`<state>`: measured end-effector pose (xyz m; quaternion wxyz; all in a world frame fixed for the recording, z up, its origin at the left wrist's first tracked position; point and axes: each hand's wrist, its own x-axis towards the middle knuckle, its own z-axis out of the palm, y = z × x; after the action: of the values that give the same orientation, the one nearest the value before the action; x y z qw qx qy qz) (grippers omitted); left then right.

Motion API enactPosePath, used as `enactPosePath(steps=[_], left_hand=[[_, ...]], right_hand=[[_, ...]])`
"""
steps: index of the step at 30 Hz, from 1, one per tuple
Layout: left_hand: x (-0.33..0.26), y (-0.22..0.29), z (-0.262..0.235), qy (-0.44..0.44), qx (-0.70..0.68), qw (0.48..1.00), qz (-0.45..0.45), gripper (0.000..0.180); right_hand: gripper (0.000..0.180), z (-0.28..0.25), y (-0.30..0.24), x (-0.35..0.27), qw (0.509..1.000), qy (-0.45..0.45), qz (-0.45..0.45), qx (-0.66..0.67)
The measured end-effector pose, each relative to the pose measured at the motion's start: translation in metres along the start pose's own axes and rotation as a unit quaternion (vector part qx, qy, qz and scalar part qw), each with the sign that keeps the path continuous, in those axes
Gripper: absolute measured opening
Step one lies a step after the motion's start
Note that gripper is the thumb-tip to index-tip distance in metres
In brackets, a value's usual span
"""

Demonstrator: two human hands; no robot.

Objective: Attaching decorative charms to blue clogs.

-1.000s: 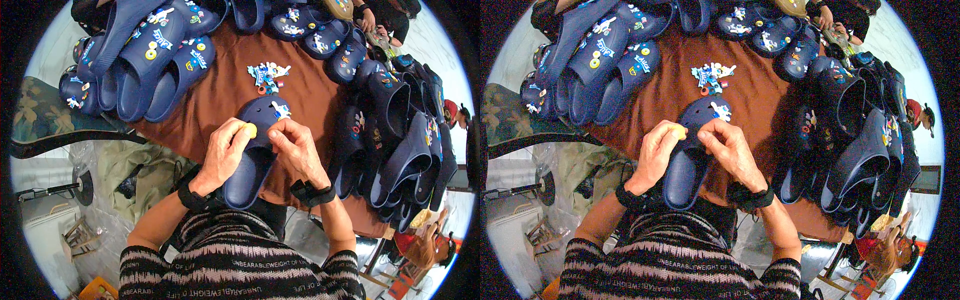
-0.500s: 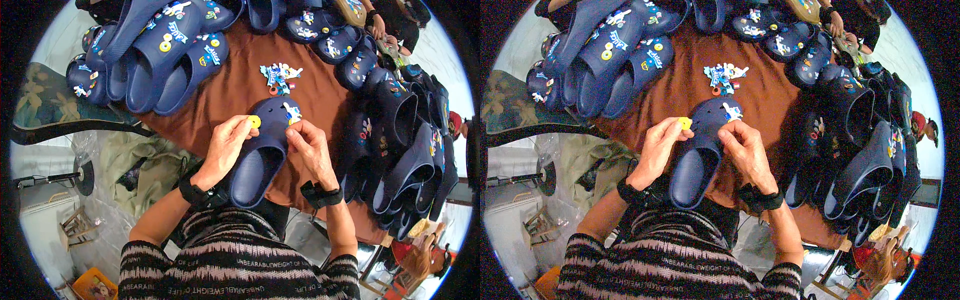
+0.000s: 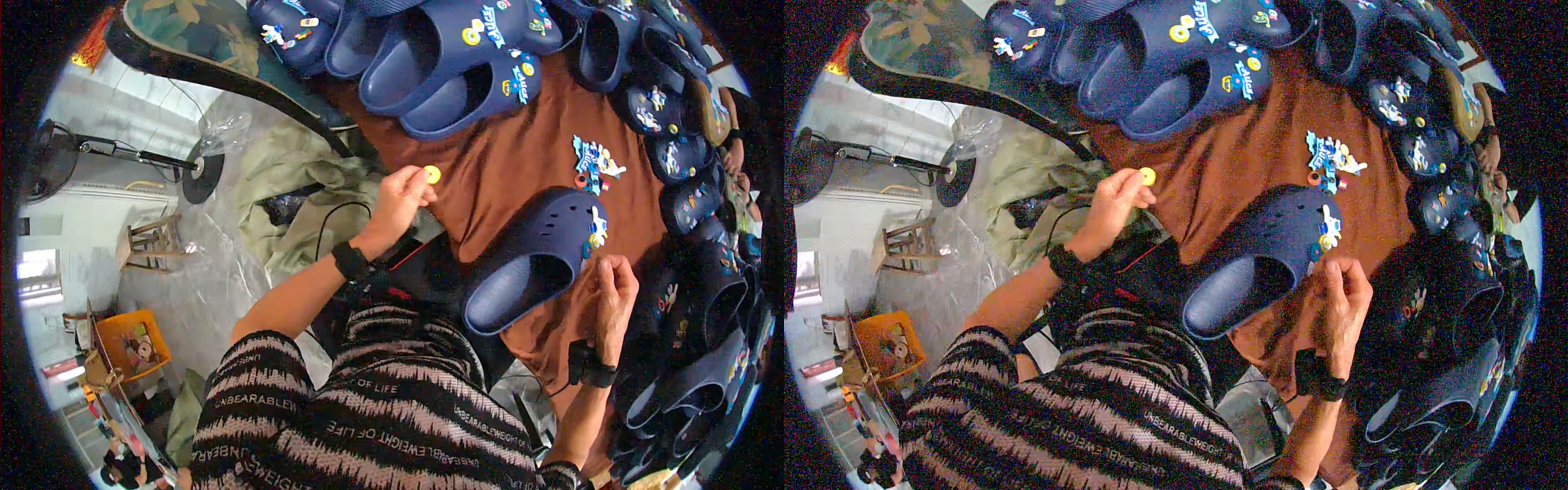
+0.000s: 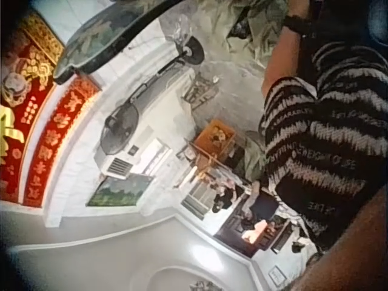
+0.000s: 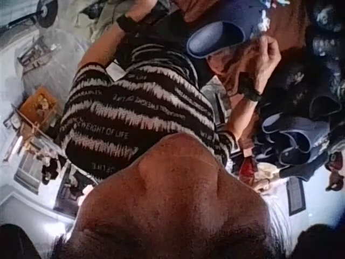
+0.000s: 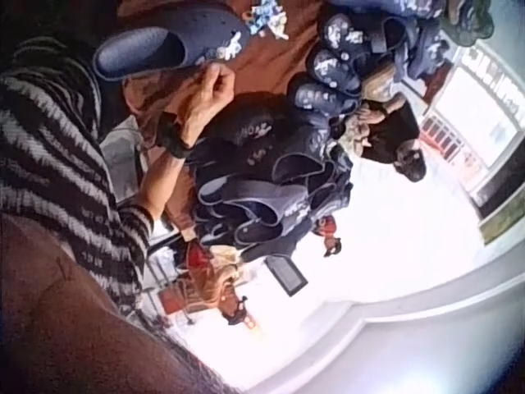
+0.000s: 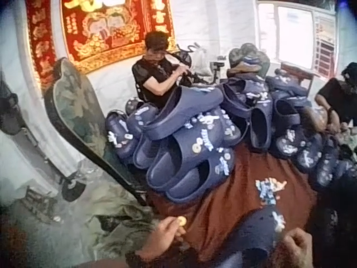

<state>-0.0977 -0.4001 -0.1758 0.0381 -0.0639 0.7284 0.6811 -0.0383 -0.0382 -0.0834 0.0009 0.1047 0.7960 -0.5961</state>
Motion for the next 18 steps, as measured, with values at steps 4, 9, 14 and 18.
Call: enactPosePath(steps=[4, 9, 14, 18], left_hand=[[0.003, -0.003, -0.032, 0.048, -0.024, 0.998, -0.036, 0.034], [0.013, 0.01, -0.055, 0.124, -0.043, 0.991, -0.009, 0.036], [0.014, -0.007, -0.097, 0.172, -0.01, 0.985, -0.02, 0.037], [0.007, -0.072, -0.143, 0.25, -0.063, 0.965, -0.038, 0.032]], right_hand=[[0.017, -0.012, 0.009, -0.009, 1.0, 0.005, -0.001, -0.018], [0.017, -0.026, 0.035, -0.011, 0.997, 0.023, 0.006, -0.078], [0.019, -0.02, 0.042, -0.015, 1.0, 0.011, 0.014, -0.024], [0.02, -0.036, 0.062, -0.018, 0.999, 0.028, 0.019, -0.031]])
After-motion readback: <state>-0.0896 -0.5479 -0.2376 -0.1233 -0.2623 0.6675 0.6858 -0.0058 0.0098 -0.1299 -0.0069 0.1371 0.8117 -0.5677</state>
